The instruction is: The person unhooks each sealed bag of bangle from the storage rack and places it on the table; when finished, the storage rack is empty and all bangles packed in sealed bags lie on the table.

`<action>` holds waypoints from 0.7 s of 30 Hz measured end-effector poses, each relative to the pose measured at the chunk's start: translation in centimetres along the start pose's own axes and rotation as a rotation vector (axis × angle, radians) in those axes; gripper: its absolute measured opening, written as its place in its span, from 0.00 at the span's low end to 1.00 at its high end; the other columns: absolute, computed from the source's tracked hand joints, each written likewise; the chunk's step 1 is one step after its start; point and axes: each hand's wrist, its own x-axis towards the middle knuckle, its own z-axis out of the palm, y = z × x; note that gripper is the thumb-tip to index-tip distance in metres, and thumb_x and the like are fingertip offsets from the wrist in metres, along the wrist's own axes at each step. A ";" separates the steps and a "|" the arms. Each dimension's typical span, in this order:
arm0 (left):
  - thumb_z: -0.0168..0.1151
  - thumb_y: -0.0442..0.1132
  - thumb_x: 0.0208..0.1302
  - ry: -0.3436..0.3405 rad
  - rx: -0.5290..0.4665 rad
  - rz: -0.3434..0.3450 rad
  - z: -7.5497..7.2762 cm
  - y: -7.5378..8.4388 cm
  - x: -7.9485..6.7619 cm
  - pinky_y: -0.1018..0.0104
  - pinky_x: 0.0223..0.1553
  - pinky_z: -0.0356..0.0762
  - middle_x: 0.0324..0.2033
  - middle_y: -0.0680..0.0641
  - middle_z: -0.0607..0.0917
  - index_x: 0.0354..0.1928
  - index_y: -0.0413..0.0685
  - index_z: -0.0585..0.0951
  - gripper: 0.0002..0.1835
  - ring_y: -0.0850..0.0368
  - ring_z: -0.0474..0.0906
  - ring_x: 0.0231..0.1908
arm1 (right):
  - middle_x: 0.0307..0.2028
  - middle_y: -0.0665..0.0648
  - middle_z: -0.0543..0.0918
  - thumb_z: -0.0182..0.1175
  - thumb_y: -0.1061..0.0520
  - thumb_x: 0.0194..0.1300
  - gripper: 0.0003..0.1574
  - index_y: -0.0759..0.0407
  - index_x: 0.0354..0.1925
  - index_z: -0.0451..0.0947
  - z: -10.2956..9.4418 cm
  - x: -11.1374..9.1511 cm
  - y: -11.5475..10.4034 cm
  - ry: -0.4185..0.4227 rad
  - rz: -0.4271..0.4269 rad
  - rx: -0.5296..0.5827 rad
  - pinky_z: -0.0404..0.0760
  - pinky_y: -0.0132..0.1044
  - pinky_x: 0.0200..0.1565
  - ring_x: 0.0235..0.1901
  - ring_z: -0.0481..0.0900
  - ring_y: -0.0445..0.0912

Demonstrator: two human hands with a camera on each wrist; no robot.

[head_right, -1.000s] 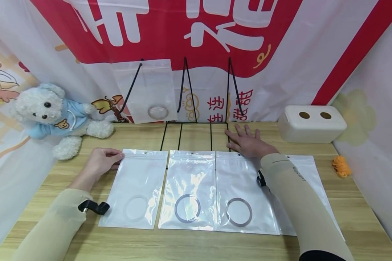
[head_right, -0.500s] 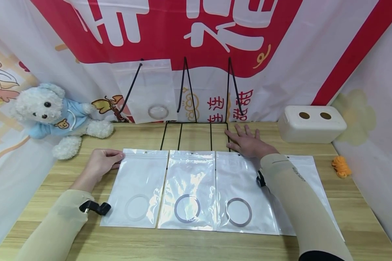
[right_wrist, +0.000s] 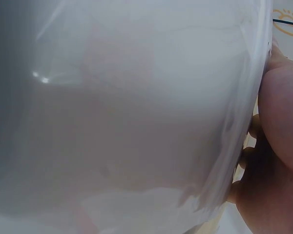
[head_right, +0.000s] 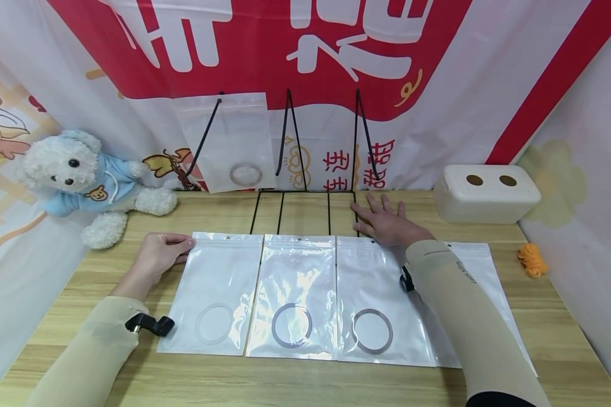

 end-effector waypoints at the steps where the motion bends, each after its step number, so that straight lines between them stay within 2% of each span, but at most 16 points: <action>1: 0.64 0.39 0.80 0.000 0.003 -0.003 0.0 0.0 0.0 0.72 0.43 0.90 0.66 0.31 0.83 0.66 0.32 0.82 0.21 0.62 0.88 0.43 | 0.88 0.65 0.32 0.40 0.31 0.87 0.44 0.40 0.89 0.43 0.0 0.0 0.0 0.000 0.001 -0.001 0.23 0.83 0.75 0.84 0.24 0.75; 4: 0.64 0.40 0.80 -0.006 0.010 -0.001 -0.2 0.0 0.1 0.71 0.44 0.90 0.65 0.31 0.84 0.67 0.33 0.82 0.22 0.60 0.88 0.45 | 0.88 0.65 0.32 0.40 0.31 0.87 0.44 0.40 0.89 0.43 0.0 0.0 0.0 -0.001 0.004 -0.005 0.23 0.83 0.75 0.84 0.24 0.75; 13: 0.63 0.38 0.80 -0.037 0.011 0.060 -1.0 0.2 -0.1 0.70 0.46 0.90 0.63 0.30 0.86 0.66 0.31 0.82 0.21 0.67 0.89 0.41 | 0.88 0.65 0.32 0.40 0.31 0.87 0.44 0.40 0.89 0.44 -0.1 -0.1 -0.2 -0.001 0.004 0.003 0.22 0.83 0.74 0.84 0.24 0.75; 21: 0.63 0.38 0.80 -0.047 0.000 0.078 -1.0 0.2 -0.2 0.70 0.48 0.90 0.62 0.29 0.86 0.66 0.30 0.82 0.21 0.67 0.89 0.42 | 0.88 0.65 0.32 0.40 0.31 0.87 0.44 0.39 0.89 0.44 -0.1 -0.1 -0.2 -0.004 0.011 0.006 0.22 0.82 0.75 0.84 0.23 0.75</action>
